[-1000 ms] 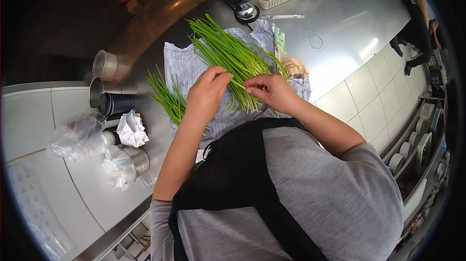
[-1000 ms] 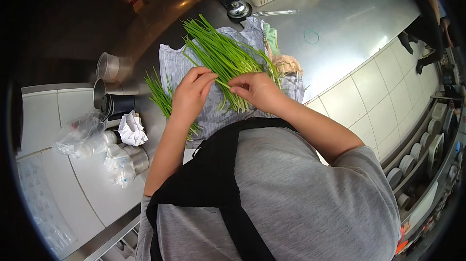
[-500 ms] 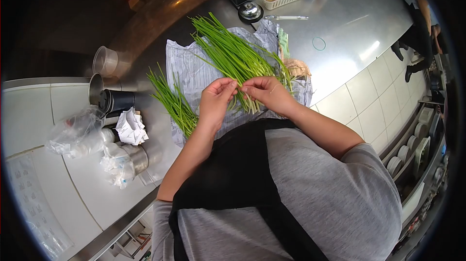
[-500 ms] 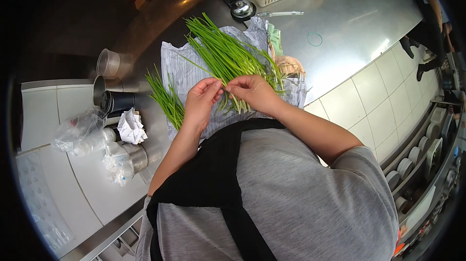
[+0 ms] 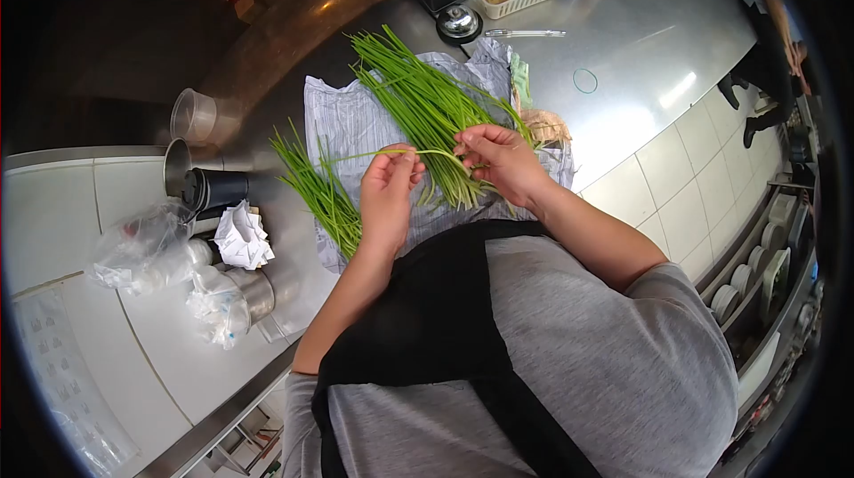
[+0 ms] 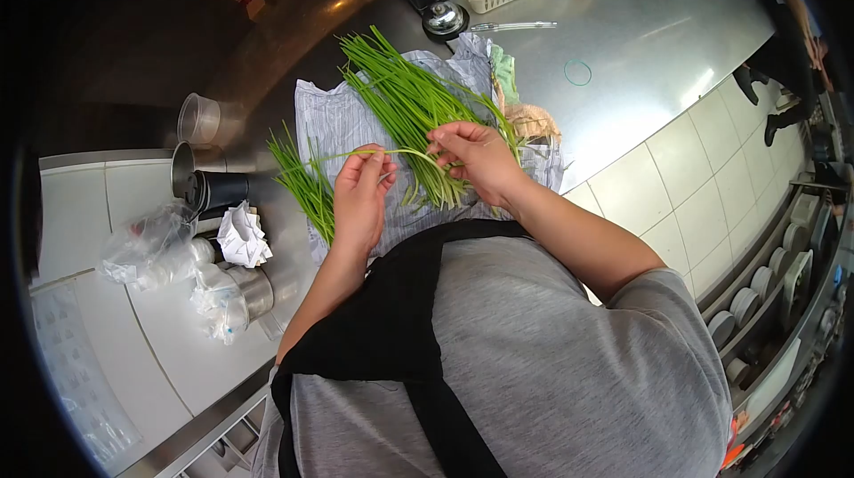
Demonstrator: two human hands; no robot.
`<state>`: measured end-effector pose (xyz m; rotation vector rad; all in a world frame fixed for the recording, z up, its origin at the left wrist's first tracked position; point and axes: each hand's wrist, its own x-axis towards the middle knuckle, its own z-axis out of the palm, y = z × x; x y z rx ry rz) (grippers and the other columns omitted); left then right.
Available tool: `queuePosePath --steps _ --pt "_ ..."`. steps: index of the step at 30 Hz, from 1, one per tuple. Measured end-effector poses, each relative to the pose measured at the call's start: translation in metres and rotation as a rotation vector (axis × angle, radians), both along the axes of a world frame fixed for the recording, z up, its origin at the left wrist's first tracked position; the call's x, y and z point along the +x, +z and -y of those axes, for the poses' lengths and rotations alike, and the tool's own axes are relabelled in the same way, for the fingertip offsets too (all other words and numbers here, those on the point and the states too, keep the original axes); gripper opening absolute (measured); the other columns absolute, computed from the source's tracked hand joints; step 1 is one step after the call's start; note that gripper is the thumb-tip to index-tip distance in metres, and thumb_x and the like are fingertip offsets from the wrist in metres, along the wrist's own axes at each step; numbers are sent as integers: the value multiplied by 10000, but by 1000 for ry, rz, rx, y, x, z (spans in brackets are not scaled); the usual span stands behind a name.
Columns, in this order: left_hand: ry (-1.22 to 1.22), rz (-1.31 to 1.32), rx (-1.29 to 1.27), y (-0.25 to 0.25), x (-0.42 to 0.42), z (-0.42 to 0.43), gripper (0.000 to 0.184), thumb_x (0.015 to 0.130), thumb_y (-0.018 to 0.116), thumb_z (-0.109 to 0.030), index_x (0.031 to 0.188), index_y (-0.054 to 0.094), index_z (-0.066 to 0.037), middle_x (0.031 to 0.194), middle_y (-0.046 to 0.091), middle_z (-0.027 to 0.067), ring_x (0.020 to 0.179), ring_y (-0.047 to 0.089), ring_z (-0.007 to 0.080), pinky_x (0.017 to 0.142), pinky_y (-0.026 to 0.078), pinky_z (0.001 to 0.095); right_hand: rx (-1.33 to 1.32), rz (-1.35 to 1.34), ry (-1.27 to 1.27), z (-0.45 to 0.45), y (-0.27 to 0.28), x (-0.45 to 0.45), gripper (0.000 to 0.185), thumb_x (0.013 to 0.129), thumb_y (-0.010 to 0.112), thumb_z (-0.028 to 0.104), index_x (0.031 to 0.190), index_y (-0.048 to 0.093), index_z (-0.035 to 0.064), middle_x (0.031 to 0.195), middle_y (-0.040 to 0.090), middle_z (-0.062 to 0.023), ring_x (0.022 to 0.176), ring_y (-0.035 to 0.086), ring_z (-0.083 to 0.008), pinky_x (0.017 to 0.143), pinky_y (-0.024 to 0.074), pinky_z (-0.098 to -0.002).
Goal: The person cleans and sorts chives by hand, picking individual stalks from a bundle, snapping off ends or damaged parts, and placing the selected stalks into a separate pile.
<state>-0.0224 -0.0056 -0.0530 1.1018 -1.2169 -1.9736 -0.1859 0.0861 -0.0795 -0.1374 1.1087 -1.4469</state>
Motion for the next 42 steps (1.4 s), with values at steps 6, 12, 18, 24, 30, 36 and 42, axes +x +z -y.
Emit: queuePosePath --steps 6,12,18,24,30,36,42 --pt "113 -131 34 13 15 6 88 949 525 -123 991 566 -58 926 587 39 851 554 101 783 462 263 -28 -272 0 -10 -16 -15 117 928 587 172 959 640 72 851 650 15 687 538 -42 612 418 -192" --pt "23 -344 99 18 22 15 153 956 465 -214 1005 511 -77 862 540 26 828 521 124 841 437 315 -47 -365 68 -16 -2 -20 128 933 574 153 968 639 48 845 647 7 715 545 -49 641 439 -207" --pt "-119 -244 515 7 -12 15 299 951 516 -308 1078 528 -38 786 463 8 586 356 66 597 368 219 -172 -570 227 -17 19 3 130 916 598 128 934 643 8 804 641 -7 718 552 -60 672 458 -227" --pt "17 -239 400 12 -28 7 236 948 570 -259 1064 569 -53 850 527 -9 526 314 28 486 278 190 -142 -604 366 -19 9 8 152 912 611 164 895 641 17 755 625 -19 670 526 -52 625 439 -222" --pt "61 -324 297 23 -19 8 223 970 528 -259 1072 553 -62 779 498 -17 515 319 28 480 279 188 -61 215 86 -23 -5 5 134 954 549 182 931 599 60 834 612 -15 694 523 -71 625 440 -218" --pt "-107 -214 161 38 0 8 245 988 487 -216 1106 554 -12 689 432 -33 516 315 32 483 266 192 -167 -91 -46 -18 7 -18 106 956 540 139 1014 590 66 850 620 -3 708 536 -62 656 444 -195" --pt "-290 38 22 44 14 -3 270 958 539 -190 1091 639 22 643 443 -58 530 306 8 473 225 193 -373 -936 -33 -11 54 -21 413 870 616 36 1269 529 91 772 603 -45 691 575 -124 665 471 -248"
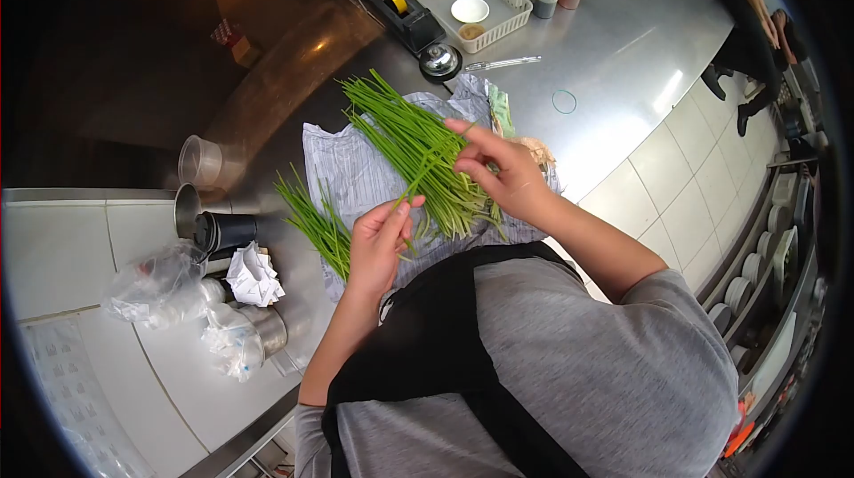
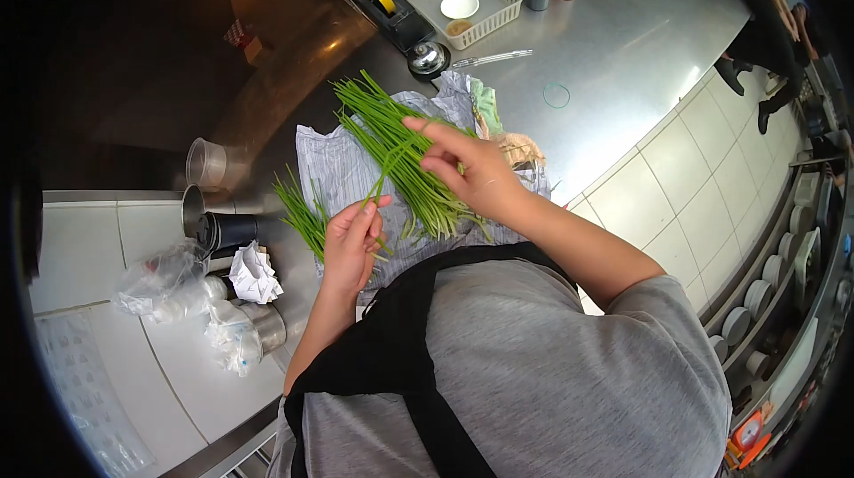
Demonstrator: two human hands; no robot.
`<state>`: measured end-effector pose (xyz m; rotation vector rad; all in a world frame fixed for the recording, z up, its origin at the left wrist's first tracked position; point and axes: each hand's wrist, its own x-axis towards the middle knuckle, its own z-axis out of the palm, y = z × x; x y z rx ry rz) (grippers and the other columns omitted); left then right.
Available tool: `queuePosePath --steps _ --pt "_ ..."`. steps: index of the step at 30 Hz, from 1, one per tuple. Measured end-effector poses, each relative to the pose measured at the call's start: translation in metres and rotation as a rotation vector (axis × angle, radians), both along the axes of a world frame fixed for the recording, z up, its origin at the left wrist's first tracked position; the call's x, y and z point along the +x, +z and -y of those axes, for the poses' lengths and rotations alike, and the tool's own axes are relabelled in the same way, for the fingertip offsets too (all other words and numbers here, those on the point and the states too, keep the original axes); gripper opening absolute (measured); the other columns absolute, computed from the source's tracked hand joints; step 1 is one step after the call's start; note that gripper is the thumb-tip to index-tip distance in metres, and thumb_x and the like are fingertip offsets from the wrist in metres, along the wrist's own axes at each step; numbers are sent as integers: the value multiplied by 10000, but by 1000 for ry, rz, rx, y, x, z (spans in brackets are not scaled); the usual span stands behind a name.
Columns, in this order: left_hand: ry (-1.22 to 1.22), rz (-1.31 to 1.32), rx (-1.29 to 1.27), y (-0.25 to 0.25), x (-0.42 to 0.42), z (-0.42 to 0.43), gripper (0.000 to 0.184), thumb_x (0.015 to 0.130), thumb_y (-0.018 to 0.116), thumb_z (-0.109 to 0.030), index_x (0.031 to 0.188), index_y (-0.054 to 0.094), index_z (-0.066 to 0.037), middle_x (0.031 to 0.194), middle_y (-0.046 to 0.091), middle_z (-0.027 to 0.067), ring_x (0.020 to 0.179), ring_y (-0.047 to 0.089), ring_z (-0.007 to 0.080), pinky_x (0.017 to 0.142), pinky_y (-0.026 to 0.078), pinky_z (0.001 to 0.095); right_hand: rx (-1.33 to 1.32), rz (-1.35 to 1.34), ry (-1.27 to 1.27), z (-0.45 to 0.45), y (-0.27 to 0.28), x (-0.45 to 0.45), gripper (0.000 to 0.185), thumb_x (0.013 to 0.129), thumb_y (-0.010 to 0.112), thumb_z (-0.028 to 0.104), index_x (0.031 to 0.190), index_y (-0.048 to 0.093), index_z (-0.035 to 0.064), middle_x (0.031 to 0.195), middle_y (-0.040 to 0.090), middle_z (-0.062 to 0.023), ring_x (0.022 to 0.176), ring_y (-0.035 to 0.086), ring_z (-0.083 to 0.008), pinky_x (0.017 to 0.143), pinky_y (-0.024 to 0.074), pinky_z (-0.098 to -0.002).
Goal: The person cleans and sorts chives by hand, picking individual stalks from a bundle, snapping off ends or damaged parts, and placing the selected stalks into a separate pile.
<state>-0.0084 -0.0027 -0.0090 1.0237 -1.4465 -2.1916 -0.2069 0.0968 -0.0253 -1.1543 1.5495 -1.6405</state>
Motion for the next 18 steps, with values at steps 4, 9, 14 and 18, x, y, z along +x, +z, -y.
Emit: queuePosePath --steps 4,9,14,18 --pt "-46 69 -86 1 11 -2 265 950 552 -198 1070 659 12 637 446 -62 544 328 10 484 236 188 -76 -460 33 12 -7 -3 352 842 625 40 1188 585 87 811 623 -115 741 622 -260 678 496 -332" --pt "-111 254 -353 7 33 2 190 918 590 -146 1009 700 -20 664 524 -37 592 428 40 526 334 210 -144 -622 1 11 -33 -6 285 799 643 32 1080 626 76 845 627 -108 799 620 -307 707 504 -384" --pt "-178 379 -819 3 54 1 140 852 646 -83 970 697 -27 689 579 44 594 511 120 544 397 259 -94 -1000 39 -1 -32 -8 250 769 570 96 1010 626 63 903 624 -61 860 595 -225 756 445 -341" --pt "-176 393 -949 -1 66 -7 140 814 674 -66 946 691 -20 697 583 90 599 553 174 540 411 270 -99 -1030 35 -2 -36 -4 262 775 565 97 1030 617 63 890 610 -48 848 586 -214 753 434 -338"
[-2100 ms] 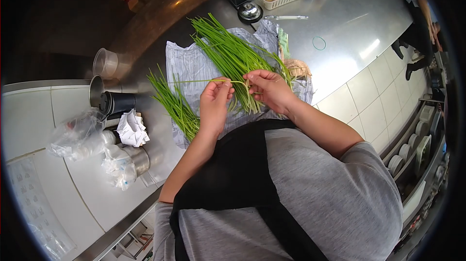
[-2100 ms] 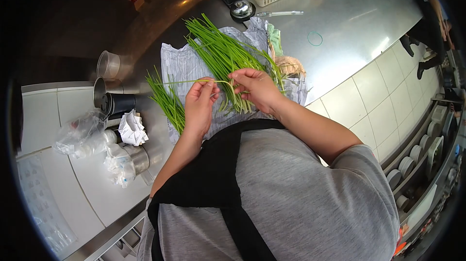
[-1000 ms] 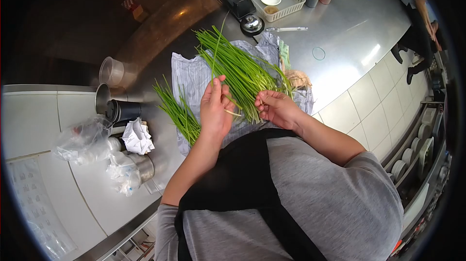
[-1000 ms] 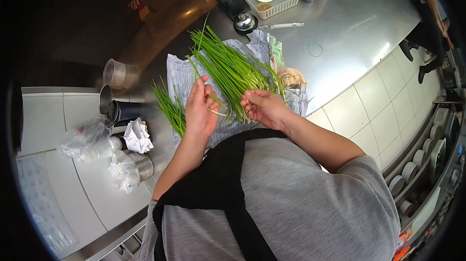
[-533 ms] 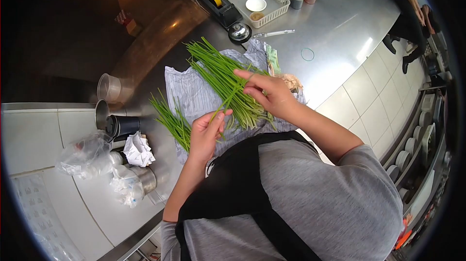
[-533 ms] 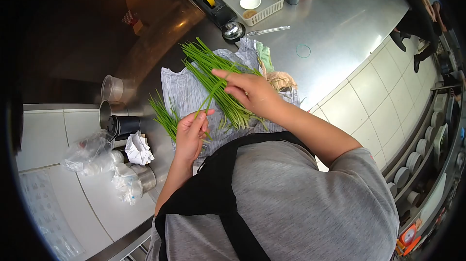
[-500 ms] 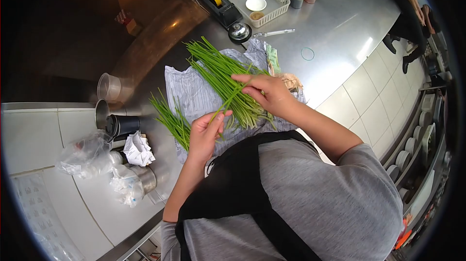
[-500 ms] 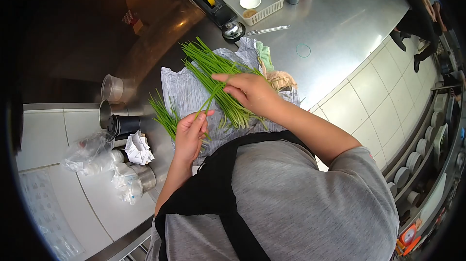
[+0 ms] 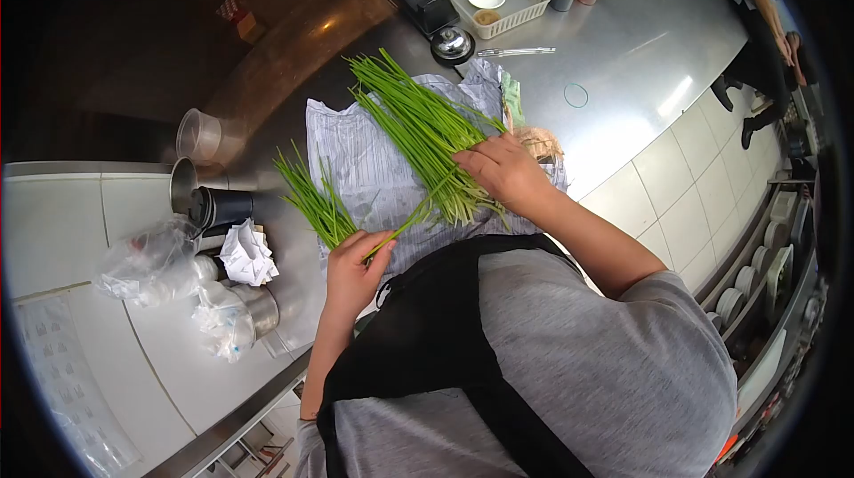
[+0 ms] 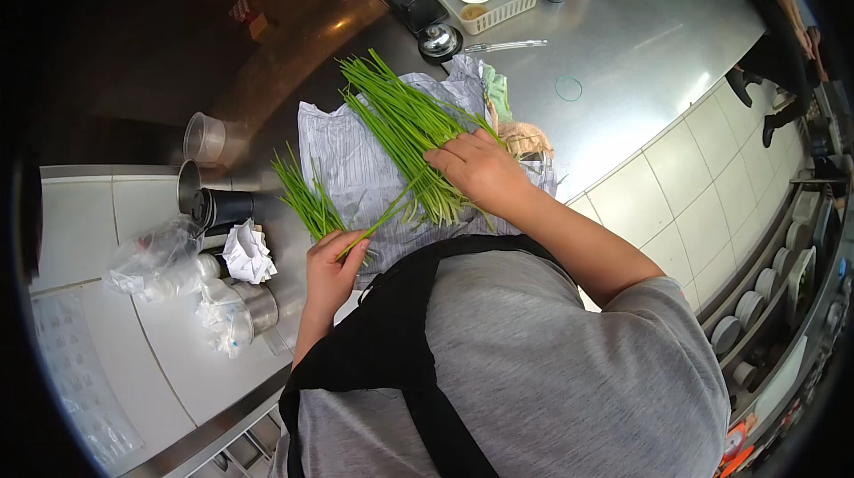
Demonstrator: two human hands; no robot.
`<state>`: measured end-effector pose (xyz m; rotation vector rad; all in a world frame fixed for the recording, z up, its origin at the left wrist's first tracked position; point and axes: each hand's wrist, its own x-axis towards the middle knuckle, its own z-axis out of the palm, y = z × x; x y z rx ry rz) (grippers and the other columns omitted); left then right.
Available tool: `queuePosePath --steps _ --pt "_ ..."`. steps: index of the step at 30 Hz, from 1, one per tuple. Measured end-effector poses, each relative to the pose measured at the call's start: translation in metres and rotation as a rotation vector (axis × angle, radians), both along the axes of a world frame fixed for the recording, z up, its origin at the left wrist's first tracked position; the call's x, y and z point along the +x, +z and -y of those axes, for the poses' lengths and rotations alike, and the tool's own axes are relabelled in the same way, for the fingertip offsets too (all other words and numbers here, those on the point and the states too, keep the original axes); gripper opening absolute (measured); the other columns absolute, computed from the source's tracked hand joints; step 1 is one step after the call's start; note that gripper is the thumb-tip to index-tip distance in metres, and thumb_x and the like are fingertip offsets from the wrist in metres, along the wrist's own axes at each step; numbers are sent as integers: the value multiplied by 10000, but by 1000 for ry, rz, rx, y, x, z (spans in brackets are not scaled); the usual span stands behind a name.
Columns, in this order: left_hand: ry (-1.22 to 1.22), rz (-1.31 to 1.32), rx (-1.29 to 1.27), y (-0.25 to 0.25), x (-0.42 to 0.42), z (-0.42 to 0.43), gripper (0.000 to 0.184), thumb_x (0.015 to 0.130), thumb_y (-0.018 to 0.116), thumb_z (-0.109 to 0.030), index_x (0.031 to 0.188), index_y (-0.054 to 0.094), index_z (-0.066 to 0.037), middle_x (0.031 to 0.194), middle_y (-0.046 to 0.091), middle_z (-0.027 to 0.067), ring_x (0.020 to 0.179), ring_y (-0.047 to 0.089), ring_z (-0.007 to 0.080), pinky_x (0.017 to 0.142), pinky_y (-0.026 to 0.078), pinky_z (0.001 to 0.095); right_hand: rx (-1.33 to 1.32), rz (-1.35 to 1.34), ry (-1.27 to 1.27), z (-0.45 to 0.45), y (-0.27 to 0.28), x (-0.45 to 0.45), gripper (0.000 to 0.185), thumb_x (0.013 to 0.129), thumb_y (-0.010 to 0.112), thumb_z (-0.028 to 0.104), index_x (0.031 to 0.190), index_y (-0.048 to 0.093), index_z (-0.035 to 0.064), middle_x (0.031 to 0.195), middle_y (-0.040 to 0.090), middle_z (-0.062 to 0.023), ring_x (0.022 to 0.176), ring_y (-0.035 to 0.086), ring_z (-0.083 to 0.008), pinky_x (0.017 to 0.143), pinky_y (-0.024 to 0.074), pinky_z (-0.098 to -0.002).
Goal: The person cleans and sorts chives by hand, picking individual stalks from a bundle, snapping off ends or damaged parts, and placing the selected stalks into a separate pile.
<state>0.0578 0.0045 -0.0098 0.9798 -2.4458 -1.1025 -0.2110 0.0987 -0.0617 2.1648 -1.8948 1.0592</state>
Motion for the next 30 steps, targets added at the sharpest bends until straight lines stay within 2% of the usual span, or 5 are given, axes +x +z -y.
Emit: queuePosePath --steps 4,6,8,12,30 --pt "57 -40 31 -10 10 -4 127 841 658 -72 951 689 -19 697 589 51 601 535 129 545 406 252 11 216 -15 6 -7 7 214 806 623 84 1019 632 65 860 625 -50 798 594 -211 714 451 -320" --pt "215 -90 381 -13 12 -6 131 885 623 -102 965 686 -19 697 580 -2 606 500 74 557 397 229 8 352 -9 7 -5 10 186 826 648 72 1012 644 63 837 625 -41 760 589 -181 681 451 -284" --pt "216 -48 474 -17 16 -3 146 904 603 -121 975 683 -21 702 570 -20 616 481 55 566 392 219 499 921 -46 3 9 12 174 894 607 86 1063 629 48 845 626 -11 771 565 -94 688 436 -229" --pt "206 -32 616 -20 15 -2 181 931 572 -162 997 676 -30 706 552 -37 631 451 39 580 381 202 514 1292 74 -1 -2 5 221 942 545 96 1152 593 45 837 604 15 760 528 -54 682 429 -208" --pt "71 199 410 -2 16 1 189 950 529 -175 940 629 -15 715 554 24 666 501 112 632 418 264 784 801 274 -7 -6 21 91 896 584 83 914 642 14 767 642 -38 665 563 -106 616 464 -268"
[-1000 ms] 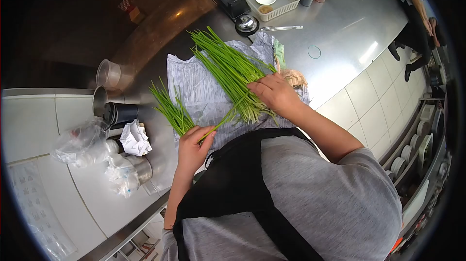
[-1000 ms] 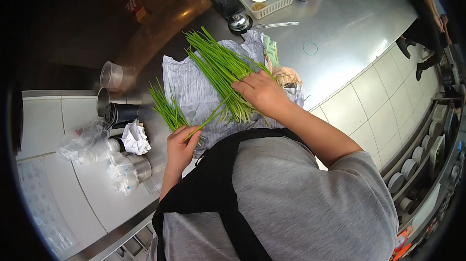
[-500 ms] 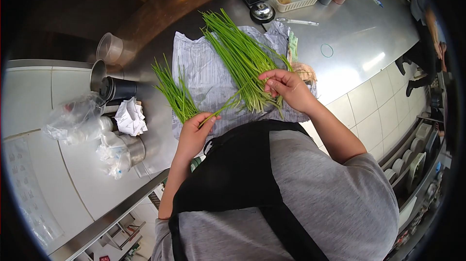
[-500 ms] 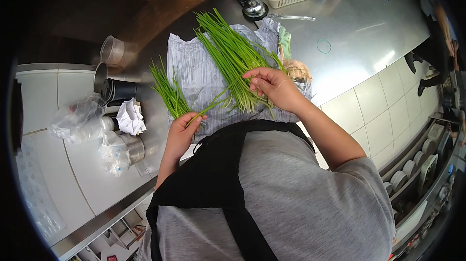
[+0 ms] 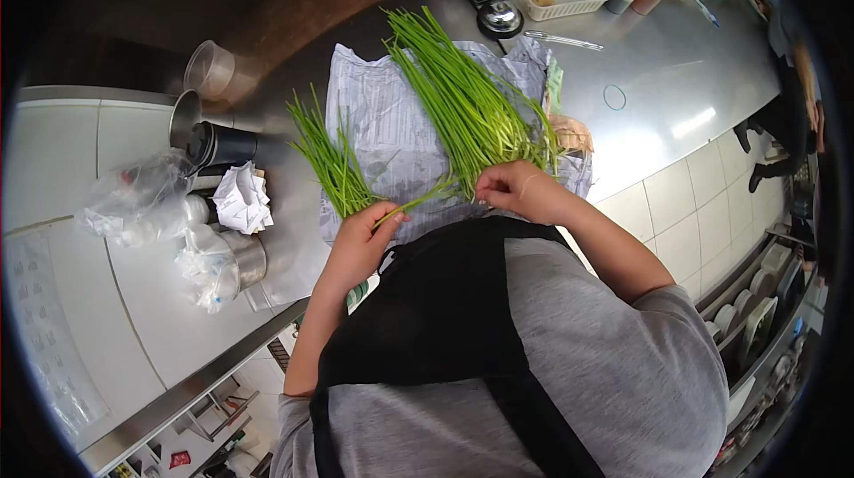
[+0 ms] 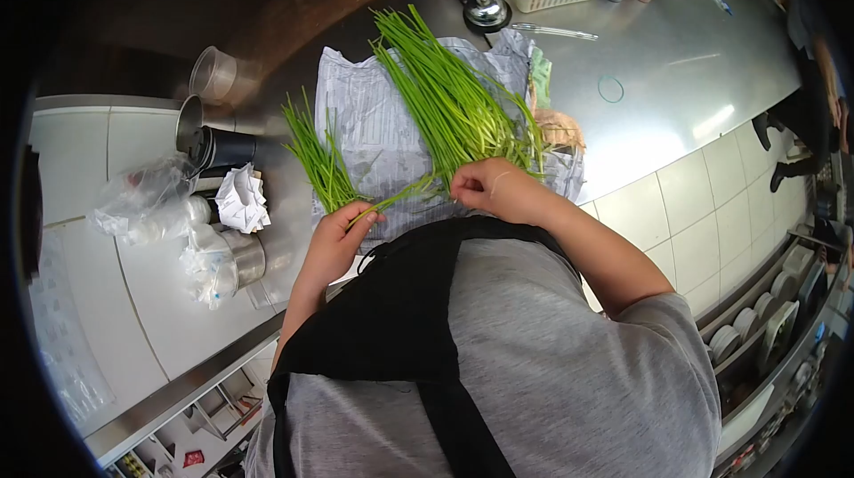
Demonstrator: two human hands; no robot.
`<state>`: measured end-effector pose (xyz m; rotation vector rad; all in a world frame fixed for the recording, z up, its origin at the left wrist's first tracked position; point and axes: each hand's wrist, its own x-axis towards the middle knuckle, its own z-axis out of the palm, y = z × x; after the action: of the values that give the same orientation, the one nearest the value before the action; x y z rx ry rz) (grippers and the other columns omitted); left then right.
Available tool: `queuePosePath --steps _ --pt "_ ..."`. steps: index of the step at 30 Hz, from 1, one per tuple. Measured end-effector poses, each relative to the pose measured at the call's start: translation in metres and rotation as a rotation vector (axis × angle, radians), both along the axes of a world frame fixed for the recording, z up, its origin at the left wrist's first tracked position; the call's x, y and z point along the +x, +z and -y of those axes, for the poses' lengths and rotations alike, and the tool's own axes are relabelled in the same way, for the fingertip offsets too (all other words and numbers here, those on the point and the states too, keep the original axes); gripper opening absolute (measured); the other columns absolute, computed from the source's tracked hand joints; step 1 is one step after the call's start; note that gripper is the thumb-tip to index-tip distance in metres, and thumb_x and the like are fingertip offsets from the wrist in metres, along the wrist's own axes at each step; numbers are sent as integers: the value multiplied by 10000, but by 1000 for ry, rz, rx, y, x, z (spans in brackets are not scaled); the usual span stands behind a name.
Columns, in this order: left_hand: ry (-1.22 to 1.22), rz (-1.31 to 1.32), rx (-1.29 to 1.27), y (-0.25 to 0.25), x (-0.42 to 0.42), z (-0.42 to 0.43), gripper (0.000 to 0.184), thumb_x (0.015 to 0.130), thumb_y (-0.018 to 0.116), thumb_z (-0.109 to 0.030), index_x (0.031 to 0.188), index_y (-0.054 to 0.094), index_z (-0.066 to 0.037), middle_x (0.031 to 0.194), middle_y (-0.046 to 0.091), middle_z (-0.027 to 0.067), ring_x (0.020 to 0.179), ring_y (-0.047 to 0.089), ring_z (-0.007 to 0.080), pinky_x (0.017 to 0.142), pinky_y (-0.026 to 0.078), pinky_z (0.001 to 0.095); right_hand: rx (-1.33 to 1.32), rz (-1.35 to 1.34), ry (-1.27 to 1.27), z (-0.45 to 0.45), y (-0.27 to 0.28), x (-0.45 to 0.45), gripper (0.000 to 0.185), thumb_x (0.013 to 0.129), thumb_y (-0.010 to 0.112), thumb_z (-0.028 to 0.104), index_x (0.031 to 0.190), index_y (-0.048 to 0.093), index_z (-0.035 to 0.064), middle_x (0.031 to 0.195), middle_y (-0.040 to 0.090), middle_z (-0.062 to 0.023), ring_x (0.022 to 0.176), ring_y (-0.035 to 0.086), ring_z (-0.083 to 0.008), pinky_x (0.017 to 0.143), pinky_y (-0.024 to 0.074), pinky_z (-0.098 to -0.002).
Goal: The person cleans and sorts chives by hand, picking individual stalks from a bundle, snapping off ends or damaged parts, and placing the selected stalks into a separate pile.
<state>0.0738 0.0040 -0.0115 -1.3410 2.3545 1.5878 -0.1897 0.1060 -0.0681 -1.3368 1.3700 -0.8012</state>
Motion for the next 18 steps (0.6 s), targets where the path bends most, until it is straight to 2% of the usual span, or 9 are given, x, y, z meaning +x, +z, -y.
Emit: queuePosePath --steps 1,3,7,9,10,12,15,17,18 --pt "9 3 -5 -4 4 -1 189 950 529 -175 940 629 -15 715 554 24 666 501 112 632 418 264 -5 3 9 1 -3 2 91 896 584 83 914 642 14 767 642 -38 665 563 -106 616 464 -268" --pt "69 -201 -23 -21 15 -4 185 977 485 -191 937 582 -38 692 499 1 614 445 87 569 372 239 183 960 -539 5 -10 7 82 909 561 75 930 618 21 759 584 -18 641 506 -91 591 422 -233" --pt "473 -459 250 -36 28 -3 191 1001 440 -238 976 533 -73 679 440 -31 572 350 54 515 292 208 112 1000 -606 4 -6 -11 74 927 543 86 940 592 32 764 554 0 641 466 -67 610 393 -199" --pt "751 -535 182 -44 32 6 238 1014 403 -301 1036 505 -87 689 378 -53 518 250 32 465 202 192 152 845 -604 -2 -6 -22 94 936 539 108 926 580 24 770 562 2 662 495 -82 616 409 -222" --pt "835 -470 194 -49 39 12 280 1005 411 -318 1111 518 -82 742 462 -44 564 325 39 486 254 185 75 505 -554 -5 -7 -26 107 938 537 118 926 575 19 762 563 -12 677 511 -91 617 418 -238" --pt "817 -292 132 -55 42 21 318 998 422 -323 1189 500 -81 798 505 -38 606 358 42 500 278 188 -45 -230 -427 -11 -4 -34 104 910 567 118 918 567 14 747 564 -72 696 568 -173 623 443 -297" --pt "674 -17 40 -68 58 32 484 980 440 -341 1388 396 -84 1054 573 -6 765 455 66 564 373 209 -311 -607 -355 -18 -16 -36 89 835 621 80 906 584 40 796 576 -97 756 583 -242 667 445 -333" --pt "538 97 -128 -67 57 32 489 979 440 -285 1372 373 -2 1184 524 149 991 547 231 860 430 330 -345 -705 -328 -22 -15 -36 114 804 638 78 904 590 52 832 585 -84 808 576 -254 705 435 -347" --pt "533 97 -128 -67 57 32 489 979 440 -285 1372 373 -2 1184 524 149 991 547 231 860 430 330 -384 -802 -297 -23 -14 -36 142 773 655 77 902 597 64 868 595 -72 859 570 -267 744 425 -360"
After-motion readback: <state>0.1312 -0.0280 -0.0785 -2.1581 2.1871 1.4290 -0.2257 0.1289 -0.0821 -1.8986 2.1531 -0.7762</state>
